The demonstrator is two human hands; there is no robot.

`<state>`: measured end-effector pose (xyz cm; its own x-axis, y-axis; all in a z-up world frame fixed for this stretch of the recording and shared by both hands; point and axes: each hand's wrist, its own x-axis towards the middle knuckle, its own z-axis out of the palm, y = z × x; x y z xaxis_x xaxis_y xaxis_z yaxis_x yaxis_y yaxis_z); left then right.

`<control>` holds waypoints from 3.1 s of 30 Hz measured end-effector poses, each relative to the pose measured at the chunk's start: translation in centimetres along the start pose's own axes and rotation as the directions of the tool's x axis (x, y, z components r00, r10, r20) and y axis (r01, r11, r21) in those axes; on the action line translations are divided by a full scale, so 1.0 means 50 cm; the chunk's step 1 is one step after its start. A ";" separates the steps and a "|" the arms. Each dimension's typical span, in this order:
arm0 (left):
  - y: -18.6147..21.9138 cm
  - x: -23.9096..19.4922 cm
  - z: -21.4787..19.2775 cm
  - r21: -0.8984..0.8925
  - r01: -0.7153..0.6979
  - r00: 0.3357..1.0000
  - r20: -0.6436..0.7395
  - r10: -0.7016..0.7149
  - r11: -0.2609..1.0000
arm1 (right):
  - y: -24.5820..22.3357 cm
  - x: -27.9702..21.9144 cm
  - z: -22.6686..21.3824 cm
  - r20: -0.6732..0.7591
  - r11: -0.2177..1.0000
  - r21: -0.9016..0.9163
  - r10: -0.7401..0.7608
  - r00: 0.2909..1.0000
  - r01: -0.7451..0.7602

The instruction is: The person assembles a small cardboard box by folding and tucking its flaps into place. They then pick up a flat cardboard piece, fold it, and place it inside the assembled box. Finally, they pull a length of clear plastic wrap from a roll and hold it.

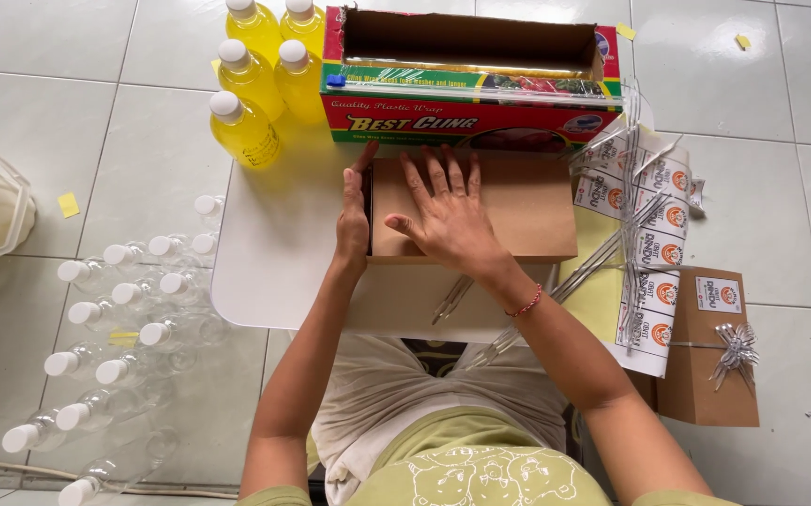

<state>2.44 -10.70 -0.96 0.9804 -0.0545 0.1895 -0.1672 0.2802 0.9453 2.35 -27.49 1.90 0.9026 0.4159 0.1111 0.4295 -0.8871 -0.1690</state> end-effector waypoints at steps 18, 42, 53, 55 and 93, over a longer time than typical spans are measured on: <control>-0.025 0.013 -0.031 0.039 -0.012 0.993 0.116 0.008 0.999 | 0.053 -0.019 -0.052 -0.129 0.982 0.179 -0.030 0.991 0.053; -0.059 0.005 -0.031 -0.024 -0.059 0.998 -0.011 0.059 0.998 | 0.211 -0.140 -0.072 0.036 0.729 0.579 0.424 0.905 -0.364; 0.000 -0.008 -0.011 -0.111 -0.023 0.997 -0.076 0.015 0.994 | 0.197 -0.190 -0.084 0.093 0.426 0.807 0.590 0.802 -0.408; 0.028 -0.015 0.001 -0.085 -0.024 0.995 -0.094 0.016 0.996 | 0.170 -0.204 -0.115 -0.149 0.532 0.836 0.460 0.875 -0.137; -0.072 -0.168 0.305 0.811 -0.236 0.845 0.443 -0.298 0.535 | 0.246 -0.597 -0.016 0.019 -0.006 0.999 0.938 0.347 -0.036</control>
<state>-6.78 -25.90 -1.92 0.8322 -0.5544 -0.0040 -0.4059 -0.6142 0.6768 -19.30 -50.97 -2.73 0.7166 -0.6837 -0.1380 -0.0073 0.1905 -0.9817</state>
